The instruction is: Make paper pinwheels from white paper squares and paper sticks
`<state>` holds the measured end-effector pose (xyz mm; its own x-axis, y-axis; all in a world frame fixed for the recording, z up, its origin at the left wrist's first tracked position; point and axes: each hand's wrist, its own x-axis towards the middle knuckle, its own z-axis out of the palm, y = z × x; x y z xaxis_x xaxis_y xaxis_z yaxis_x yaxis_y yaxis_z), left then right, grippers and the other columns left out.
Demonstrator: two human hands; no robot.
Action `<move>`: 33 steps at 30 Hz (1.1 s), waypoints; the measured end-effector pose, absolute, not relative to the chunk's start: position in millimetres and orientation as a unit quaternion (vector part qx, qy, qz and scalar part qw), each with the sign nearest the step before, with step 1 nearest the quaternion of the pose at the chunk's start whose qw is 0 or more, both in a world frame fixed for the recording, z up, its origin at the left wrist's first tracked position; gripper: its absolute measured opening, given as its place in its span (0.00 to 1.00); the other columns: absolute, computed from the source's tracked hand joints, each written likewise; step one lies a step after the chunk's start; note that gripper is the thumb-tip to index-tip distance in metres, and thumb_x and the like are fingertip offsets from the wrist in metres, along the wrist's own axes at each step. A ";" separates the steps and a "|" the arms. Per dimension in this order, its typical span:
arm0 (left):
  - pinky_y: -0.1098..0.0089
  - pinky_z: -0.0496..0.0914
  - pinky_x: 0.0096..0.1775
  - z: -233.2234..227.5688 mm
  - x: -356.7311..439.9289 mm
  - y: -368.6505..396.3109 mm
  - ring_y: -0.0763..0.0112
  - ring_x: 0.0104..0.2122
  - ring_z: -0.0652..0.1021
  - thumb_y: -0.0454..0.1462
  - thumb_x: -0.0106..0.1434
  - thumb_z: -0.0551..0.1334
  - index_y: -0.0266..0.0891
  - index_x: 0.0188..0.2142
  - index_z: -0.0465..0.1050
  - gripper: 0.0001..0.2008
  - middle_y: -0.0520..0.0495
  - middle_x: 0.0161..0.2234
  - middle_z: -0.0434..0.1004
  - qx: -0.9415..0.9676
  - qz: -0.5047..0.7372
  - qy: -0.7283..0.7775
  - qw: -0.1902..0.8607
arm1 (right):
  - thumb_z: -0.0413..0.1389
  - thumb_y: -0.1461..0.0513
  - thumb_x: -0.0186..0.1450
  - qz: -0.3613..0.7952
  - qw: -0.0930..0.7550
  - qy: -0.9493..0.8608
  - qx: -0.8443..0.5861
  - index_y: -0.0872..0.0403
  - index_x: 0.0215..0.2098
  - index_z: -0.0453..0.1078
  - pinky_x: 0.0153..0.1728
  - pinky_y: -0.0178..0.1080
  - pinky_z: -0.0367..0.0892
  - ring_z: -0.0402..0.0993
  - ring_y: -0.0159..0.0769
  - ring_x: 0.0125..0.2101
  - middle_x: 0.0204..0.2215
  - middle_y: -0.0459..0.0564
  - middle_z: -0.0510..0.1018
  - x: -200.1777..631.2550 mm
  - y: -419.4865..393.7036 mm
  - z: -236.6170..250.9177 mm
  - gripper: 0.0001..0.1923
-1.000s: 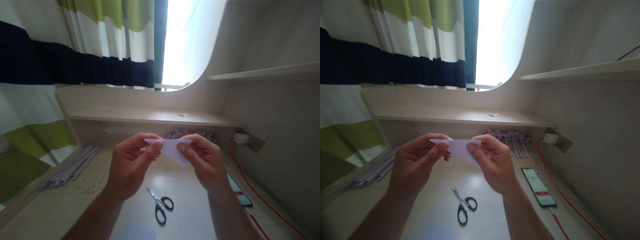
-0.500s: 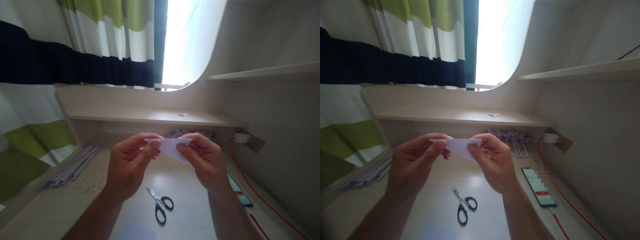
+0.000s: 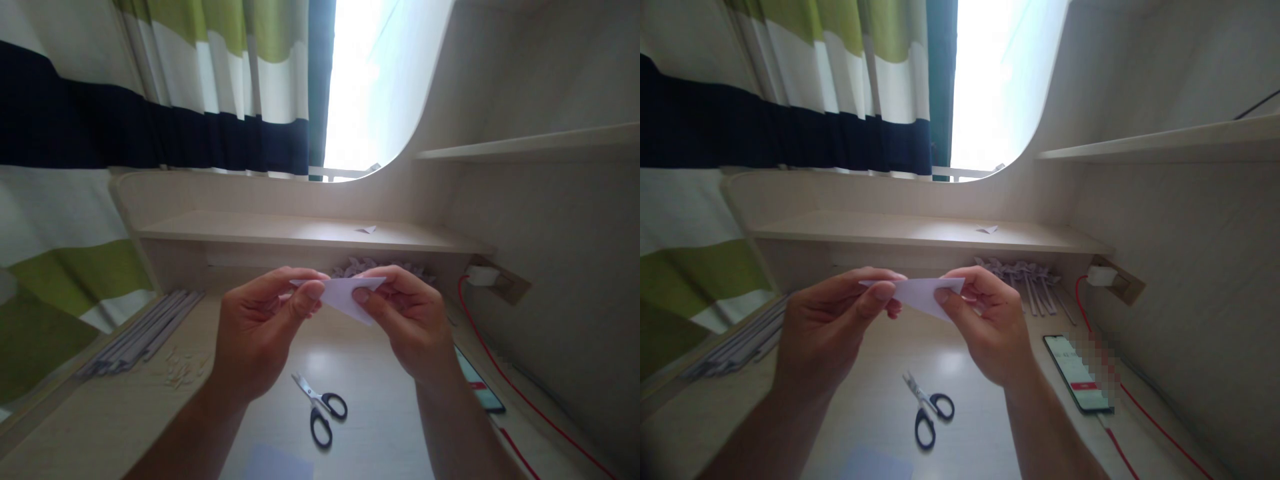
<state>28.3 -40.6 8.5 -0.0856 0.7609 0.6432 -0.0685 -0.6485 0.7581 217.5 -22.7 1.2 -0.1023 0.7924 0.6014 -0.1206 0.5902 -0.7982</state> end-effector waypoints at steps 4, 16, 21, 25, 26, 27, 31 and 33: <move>0.79 0.73 0.31 8.6 27.3 -39.7 0.78 0.28 0.78 0.38 0.65 0.71 0.49 0.40 0.87 0.05 0.53 0.31 0.83 0.608 0.675 0.290 0.302 | 0.67 0.63 0.66 0.370 0.620 -0.643 -0.256 0.49 0.40 0.81 0.33 0.28 0.72 0.79 0.28 0.33 0.33 0.45 0.84 217.9 -22.0 1.0 0.04; 0.73 0.72 0.33 12.0 27.0 -44.1 0.74 0.29 0.78 0.40 0.69 0.68 0.48 0.40 0.87 0.06 0.52 0.29 0.82 0.614 0.670 0.298 0.293 | 0.67 0.61 0.66 0.372 0.623 -0.635 -0.266 0.49 0.39 0.81 0.32 0.32 0.71 0.78 0.31 0.32 0.33 0.45 0.83 217.9 -22.1 1.2 0.03; 0.70 0.71 0.32 10.4 27.9 -41.3 0.71 0.28 0.77 0.40 0.68 0.68 0.46 0.39 0.87 0.07 0.49 0.29 0.82 0.600 0.691 0.271 0.299 | 0.68 0.61 0.65 0.380 0.622 -0.630 -0.268 0.49 0.38 0.80 0.30 0.33 0.70 0.77 0.31 0.30 0.31 0.45 0.83 216.5 -20.1 1.9 0.04; 0.73 0.70 0.30 14.2 21.9 -43.7 0.73 0.27 0.76 0.39 0.66 0.70 0.45 0.37 0.87 0.04 0.50 0.28 0.80 0.626 0.670 0.294 0.270 | 0.68 0.60 0.65 0.394 0.617 -0.625 -0.271 0.50 0.38 0.79 0.32 0.33 0.70 0.77 0.32 0.31 0.31 0.46 0.82 216.2 -21.4 2.8 0.05; 0.74 0.69 0.29 16.2 18.9 -45.6 0.74 0.27 0.75 0.38 0.64 0.71 0.44 0.37 0.86 0.03 0.51 0.28 0.80 0.642 0.651 0.309 0.262 | 0.68 0.60 0.65 0.393 0.617 -0.627 -0.270 0.51 0.38 0.79 0.32 0.34 0.71 0.77 0.32 0.32 0.32 0.46 0.82 216.6 -22.9 3.3 0.05; 0.75 0.69 0.28 18.3 15.6 -47.9 0.74 0.27 0.75 0.38 0.63 0.72 0.44 0.36 0.86 0.03 0.51 0.28 0.80 0.660 0.627 0.324 0.258 | 0.68 0.60 0.65 0.390 0.613 -0.632 -0.269 0.51 0.38 0.79 0.33 0.35 0.72 0.77 0.33 0.32 0.33 0.47 0.82 217.3 -25.2 3.8 0.06; 0.75 0.70 0.29 23.9 5.0 -59.4 0.71 0.31 0.78 0.39 0.64 0.71 0.41 0.37 0.85 0.05 0.48 0.33 0.81 0.724 0.522 0.363 0.265 | 0.66 0.59 0.66 0.364 0.562 -0.685 -0.287 0.54 0.38 0.78 0.33 0.35 0.71 0.77 0.33 0.32 0.32 0.48 0.81 221.6 -41.0 5.8 0.06; 0.74 0.70 0.29 21.7 4.2 -64.3 0.69 0.31 0.77 0.40 0.65 0.69 0.40 0.36 0.84 0.07 0.47 0.32 0.80 0.746 0.476 0.379 0.269 | 0.65 0.59 0.67 0.359 0.524 -0.711 -0.302 0.55 0.37 0.78 0.31 0.34 0.69 0.75 0.32 0.31 0.31 0.47 0.80 223.2 -49.2 4.5 0.06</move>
